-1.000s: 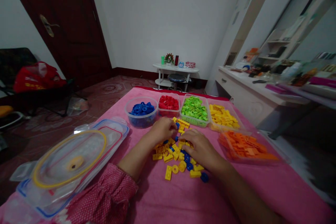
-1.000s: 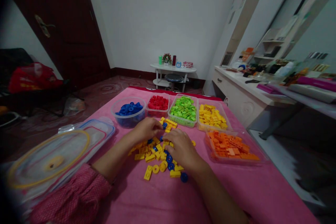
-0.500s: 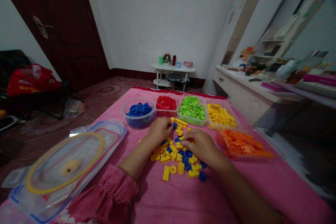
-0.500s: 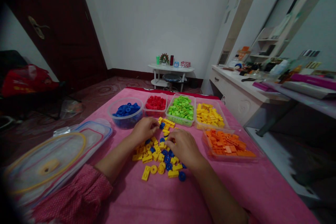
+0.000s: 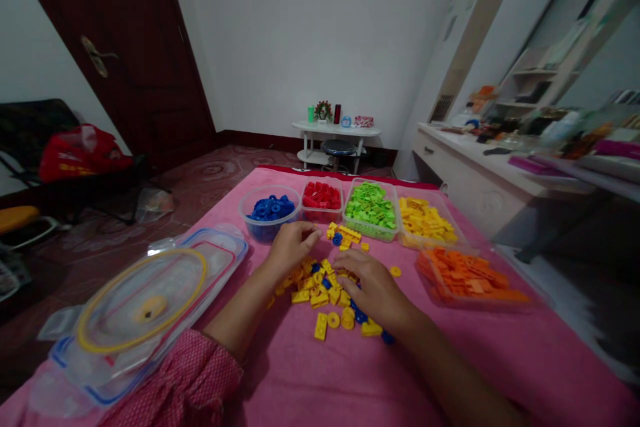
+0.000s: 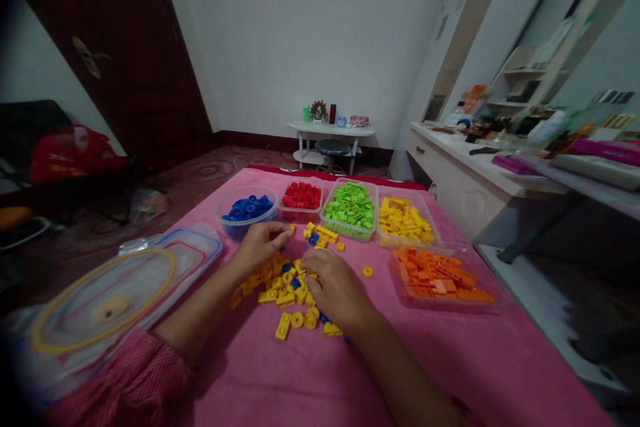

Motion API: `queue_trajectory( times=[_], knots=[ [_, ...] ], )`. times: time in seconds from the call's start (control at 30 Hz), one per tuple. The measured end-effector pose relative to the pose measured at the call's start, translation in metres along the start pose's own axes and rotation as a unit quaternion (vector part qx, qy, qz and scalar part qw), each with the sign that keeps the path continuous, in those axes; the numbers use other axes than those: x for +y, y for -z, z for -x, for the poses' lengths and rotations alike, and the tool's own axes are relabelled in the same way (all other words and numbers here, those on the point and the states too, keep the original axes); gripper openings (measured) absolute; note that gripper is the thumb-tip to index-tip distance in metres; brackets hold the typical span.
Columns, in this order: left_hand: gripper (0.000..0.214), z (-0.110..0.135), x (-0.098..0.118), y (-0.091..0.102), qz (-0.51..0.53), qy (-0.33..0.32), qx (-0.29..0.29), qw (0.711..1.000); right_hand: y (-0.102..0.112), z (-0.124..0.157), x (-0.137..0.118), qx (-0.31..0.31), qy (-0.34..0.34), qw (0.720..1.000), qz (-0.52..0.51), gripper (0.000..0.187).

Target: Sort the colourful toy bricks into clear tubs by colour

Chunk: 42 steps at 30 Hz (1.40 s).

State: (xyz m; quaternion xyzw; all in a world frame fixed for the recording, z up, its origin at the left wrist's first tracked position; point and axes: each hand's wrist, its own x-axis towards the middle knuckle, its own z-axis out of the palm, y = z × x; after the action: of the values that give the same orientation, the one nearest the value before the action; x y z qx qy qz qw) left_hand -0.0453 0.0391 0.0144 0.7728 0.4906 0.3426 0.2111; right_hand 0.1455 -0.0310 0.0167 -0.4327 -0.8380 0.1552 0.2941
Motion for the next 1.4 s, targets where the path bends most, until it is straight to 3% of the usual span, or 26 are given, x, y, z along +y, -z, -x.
queue_trajectory(
  times=[0.13, 0.23, 0.4, 0.47, 0.57, 0.67, 0.77, 0.83, 0.93, 1.0, 1.1, 1.23, 1.4],
  knots=[
    [0.038, 0.032, -0.006, 0.012, -0.058, 0.07, 0.037, 0.995, -0.003, 0.0, -0.006, -0.011, 0.009, 1.0, 0.002, 0.022],
    [0.034, 0.056, -0.009, 0.009, -0.105, 0.103, 0.052, 0.988, 0.0, -0.001, 0.001, 0.016, -0.01, 1.0, 0.017, 0.02],
    [0.045, 0.076, 0.005, -0.012, -0.008, 0.117, 0.061, 0.991, 0.004, -0.001, 0.03, 0.113, -0.088, 0.99, 0.019, 0.024],
    [0.043, 0.073, 0.016, -0.021, 0.088, 0.127, 0.065, 0.986, 0.001, 0.0, 0.04, 0.117, -0.106, 0.987, 0.01, 0.032],
    [0.039, 0.057, 0.031, -0.032, 0.25, 0.149, 0.077, 0.953, -0.005, 0.002, 0.05, 0.1, -0.115, 0.988, -0.005, 0.037],
    [0.041, 0.031, 0.036, -0.035, 0.396, 0.148, 0.014, 0.906, -0.008, 0.004, 0.056, 0.098, -0.113, 0.989, -0.019, 0.036],
    [0.053, 0.004, 0.025, -0.031, 0.493, 0.139, -0.051, 0.857, -0.006, 0.005, 0.06, 0.105, -0.109, 0.988, -0.035, 0.032],
    [0.051, -0.007, 0.009, -0.028, 0.501, 0.125, -0.028, 0.856, -0.005, 0.006, 0.061, 0.113, -0.113, 0.986, -0.045, 0.029],
    [0.044, -0.012, -0.014, -0.029, 0.456, 0.081, 0.031, 0.886, -0.005, 0.006, 0.055, 0.139, -0.112, 0.982, -0.063, 0.022],
    [0.043, -0.009, -0.024, -0.034, 0.424, 0.062, 0.033, 0.903, -0.005, 0.004, 0.044, 0.145, -0.105, 0.981, -0.075, 0.018],
    [0.043, -0.003, -0.03, -0.042, 0.399, 0.061, 0.023, 0.914, -0.006, -0.003, 0.022, 0.102, -0.083, 0.988, -0.08, 0.021],
    [0.041, -0.001, -0.031, -0.045, 0.422, 0.069, 0.037, 0.903, -0.001, -0.018, 0.001, -0.022, -0.017, 1.0, -0.014, 0.045],
    [0.041, -0.003, -0.035, -0.045, 0.418, 0.051, 0.038, 0.906, 0.008, -0.036, 0.004, -0.125, -0.034, 0.988, 0.084, 0.049]
  ],
)
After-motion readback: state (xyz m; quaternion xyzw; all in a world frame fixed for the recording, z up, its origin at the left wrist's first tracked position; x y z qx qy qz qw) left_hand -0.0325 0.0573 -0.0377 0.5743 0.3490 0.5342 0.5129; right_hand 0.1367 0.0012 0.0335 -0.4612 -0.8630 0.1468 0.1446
